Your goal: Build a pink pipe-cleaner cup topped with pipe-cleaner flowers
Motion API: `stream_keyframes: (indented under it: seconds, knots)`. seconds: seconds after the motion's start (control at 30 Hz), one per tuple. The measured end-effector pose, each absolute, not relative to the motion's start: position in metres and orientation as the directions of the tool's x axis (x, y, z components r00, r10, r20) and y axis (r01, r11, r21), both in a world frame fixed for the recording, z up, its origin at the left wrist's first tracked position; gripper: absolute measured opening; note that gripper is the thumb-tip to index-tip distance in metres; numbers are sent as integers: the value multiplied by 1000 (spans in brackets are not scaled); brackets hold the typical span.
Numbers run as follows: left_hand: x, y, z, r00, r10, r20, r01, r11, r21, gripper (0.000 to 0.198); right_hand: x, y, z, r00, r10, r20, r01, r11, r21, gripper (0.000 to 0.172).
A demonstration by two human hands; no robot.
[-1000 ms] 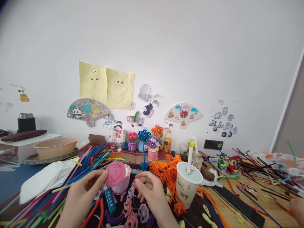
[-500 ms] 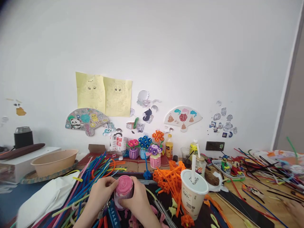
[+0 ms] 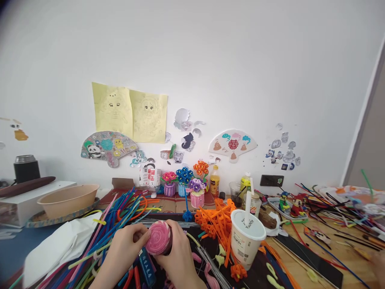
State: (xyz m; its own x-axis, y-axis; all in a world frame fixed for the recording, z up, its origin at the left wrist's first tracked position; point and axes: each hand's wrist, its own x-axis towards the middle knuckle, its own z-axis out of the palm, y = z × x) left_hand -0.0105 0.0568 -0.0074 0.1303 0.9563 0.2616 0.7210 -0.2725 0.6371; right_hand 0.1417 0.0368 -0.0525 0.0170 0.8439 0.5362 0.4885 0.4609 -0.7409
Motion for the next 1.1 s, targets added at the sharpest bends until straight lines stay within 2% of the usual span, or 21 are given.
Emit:
stream_keyframes:
  seconds: [0.17,0.6,0.83,1.1]
  knots:
    - [-9,56,-7,147,947,287,708,-303,638,27,143,38,-55,42,824,565,514,467,-720,51]
    - [-9,53,-5,140,940,310,711,-313,630,32,143,33,-49,26,856,517,521,430,-737,50]
    - [-9,52,-4,132,936,325,721,-316,616,29,143,32,-49,32,830,557,504,468,-726,50]
    - [-10,52,-3,113,928,354,732,-319,603,25,142,32,-49,20,853,521,513,439,-738,53]
